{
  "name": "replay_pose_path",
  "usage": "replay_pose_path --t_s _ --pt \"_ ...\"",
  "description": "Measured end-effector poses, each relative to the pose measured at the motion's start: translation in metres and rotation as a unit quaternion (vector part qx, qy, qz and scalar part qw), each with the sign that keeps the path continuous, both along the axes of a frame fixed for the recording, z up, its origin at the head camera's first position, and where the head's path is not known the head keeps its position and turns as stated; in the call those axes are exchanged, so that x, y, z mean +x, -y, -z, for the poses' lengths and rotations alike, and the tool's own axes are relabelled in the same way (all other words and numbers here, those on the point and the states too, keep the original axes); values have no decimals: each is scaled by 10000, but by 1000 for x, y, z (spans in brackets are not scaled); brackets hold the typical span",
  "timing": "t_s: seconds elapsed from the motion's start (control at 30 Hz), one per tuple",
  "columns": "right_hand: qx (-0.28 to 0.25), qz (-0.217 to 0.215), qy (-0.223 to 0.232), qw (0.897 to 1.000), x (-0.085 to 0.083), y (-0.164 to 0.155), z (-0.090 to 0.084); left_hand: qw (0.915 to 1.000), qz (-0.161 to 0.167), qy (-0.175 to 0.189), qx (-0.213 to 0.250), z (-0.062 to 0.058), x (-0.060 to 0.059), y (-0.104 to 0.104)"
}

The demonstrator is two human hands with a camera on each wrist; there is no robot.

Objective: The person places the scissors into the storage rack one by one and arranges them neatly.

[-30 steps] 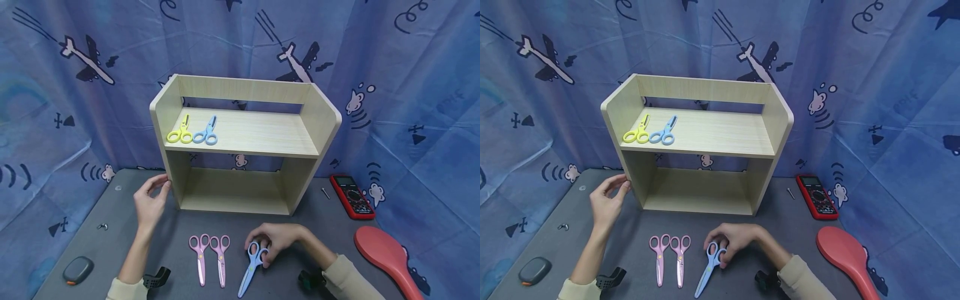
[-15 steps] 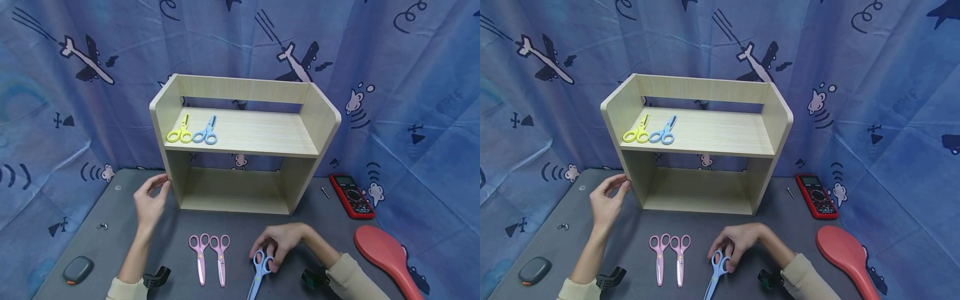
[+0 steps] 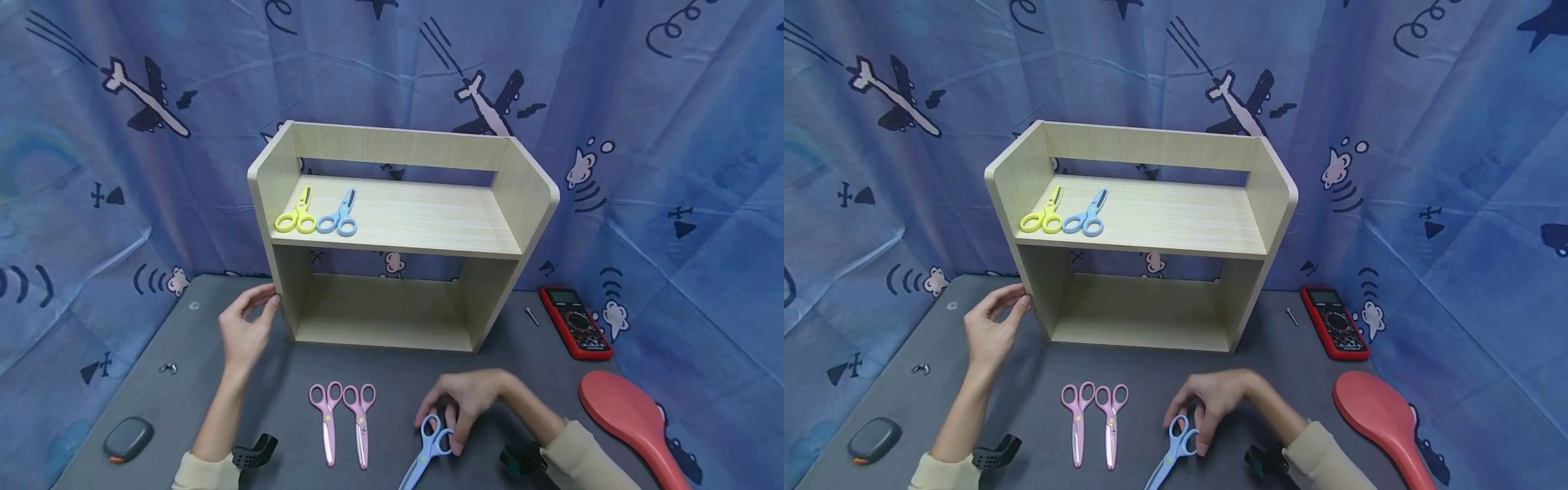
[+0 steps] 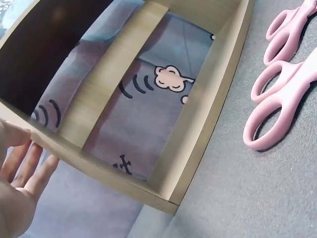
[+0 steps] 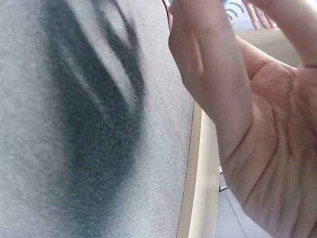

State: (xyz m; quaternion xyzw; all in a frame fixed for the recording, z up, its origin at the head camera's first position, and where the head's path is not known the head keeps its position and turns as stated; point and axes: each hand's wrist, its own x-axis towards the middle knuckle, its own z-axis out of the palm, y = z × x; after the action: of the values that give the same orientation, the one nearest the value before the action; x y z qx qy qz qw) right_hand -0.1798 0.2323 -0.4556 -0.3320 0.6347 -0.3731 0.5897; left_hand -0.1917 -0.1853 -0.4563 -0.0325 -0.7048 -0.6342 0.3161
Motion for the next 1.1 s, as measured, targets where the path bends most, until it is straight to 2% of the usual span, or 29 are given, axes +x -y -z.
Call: replay_pose_path --t_s 0.33,0.6,0.73,0.93,1.1 --pt "45 -108 80 9999 9 -5 8 9998 120 151 70 3 0 3" --pt "-123 173 237 9995 16 -10 -1 9995 128 279 -105 14 3 6" --pt "-436 247 188 9986 18 -12 -6 9990 192 394 -124 19 4 8" --pt "-997 499 -216 9935 23 -14 -21 9984 324 460 -31 21 3 10" --pt "-1582 1062 -918 9774 29 -14 -46 9981 346 498 -53 23 1 12"
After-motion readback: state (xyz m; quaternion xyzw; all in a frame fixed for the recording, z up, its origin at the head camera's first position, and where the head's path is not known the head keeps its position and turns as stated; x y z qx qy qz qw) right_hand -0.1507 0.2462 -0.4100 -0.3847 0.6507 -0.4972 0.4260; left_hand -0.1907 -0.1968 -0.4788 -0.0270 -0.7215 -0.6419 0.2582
